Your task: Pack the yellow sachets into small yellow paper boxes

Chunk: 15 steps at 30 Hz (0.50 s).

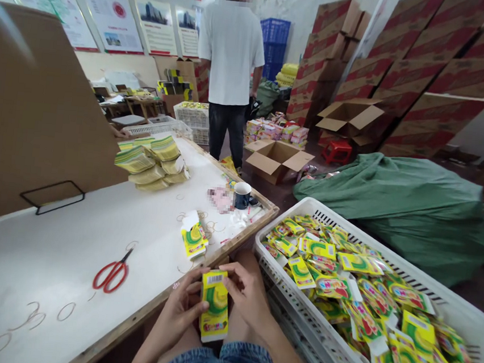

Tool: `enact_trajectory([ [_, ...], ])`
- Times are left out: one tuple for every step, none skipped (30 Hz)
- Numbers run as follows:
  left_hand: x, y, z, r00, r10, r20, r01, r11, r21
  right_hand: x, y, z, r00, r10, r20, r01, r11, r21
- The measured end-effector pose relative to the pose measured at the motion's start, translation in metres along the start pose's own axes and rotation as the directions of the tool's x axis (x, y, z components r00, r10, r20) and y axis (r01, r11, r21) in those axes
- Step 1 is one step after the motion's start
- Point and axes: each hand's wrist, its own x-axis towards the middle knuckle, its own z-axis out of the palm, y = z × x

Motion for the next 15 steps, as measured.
enact_trajectory([
  [0.001,0.0,0.002,1.0,0.008,0.008,-0.008,1.0,0.002,0.0,0.0,0.0,1.0,0.023,-0.004,-0.023,0.998,0.067],
  [0.003,-0.001,0.004,1.0,0.012,0.013,-0.012,1.0,0.001,0.001,0.0,-0.001,0.999,0.045,-0.007,-0.044,0.992,0.122],
  [0.004,-0.001,0.006,1.0,0.015,0.016,-0.015,1.0,0.0,0.001,0.0,0.0,0.998,0.06,-0.013,-0.057,0.985,0.163],
  [0.005,-0.002,0.009,1.0,0.017,0.014,-0.017,1.0,0.001,0.001,-0.001,0.0,0.998,0.064,-0.021,-0.059,0.98,0.191],
  [0.006,-0.003,0.011,1.0,0.021,0.005,-0.021,1.0,0.008,0.001,-0.003,0.0,0.998,0.064,-0.028,-0.056,0.976,0.211],
  [0.008,-0.003,0.014,1.0,0.028,-0.008,-0.028,0.999,0.022,0.0,-0.004,0.001,0.998,0.062,-0.03,-0.054,0.972,0.227],
  [0.009,-0.003,0.016,0.999,0.035,-0.019,-0.034,0.999,0.042,0.0,-0.006,0.001,0.998,0.062,-0.031,-0.053,0.969,0.24],
  [0.011,-0.004,0.017,0.999,0.043,-0.029,-0.041,0.997,0.065,0.0,-0.008,0.001,0.997,0.063,-0.036,-0.052,0.967,0.25],
  [0.013,-0.004,0.017,0.998,0.053,-0.04,-0.05,0.995,0.089,0.0,-0.009,0.0,0.996,0.07,-0.049,-0.055,0.964,0.259],
  [0.015,-0.004,0.017,0.996,0.065,-0.053,-0.059,0.992,0.111,0.001,-0.01,-0.002,0.993,0.085,-0.082,-0.06,0.961,0.269],
  [0.017,-0.005,0.015,0.994,0.082,-0.072,-0.071,0.988,0.138,0.003,-0.01,-0.006,0.984,0.109,-0.143,-0.065,0.957,0.282],
  [0.02,-0.006,0.011,0.989,0.105,-0.1,-0.087,0.981,0.175,0.005,-0.009,-0.012,0.96,0.137,-0.245,-0.058,0.951,0.304],
  [0.023,-0.006,0.006,0.98,0.141,-0.138,-0.107,0.968,0.228,0.007,-0.008,-0.021,0.911,0.163,-0.38,-0.028,0.941,0.337],
  [0.026,-0.007,-0.001,0.965,0.188,-0.182,-0.128,0.946,0.298,0.011,-0.005,-0.031,0.832,0.19,-0.521,0.022,0.927,0.374],
  [0.03,-0.008,-0.009,0.944,0.243,-0.226,-0.145,0.915,0.377,0.014,-0.001,-0.043,0.719,0.216,-0.661,0.102,0.908,0.407],
])
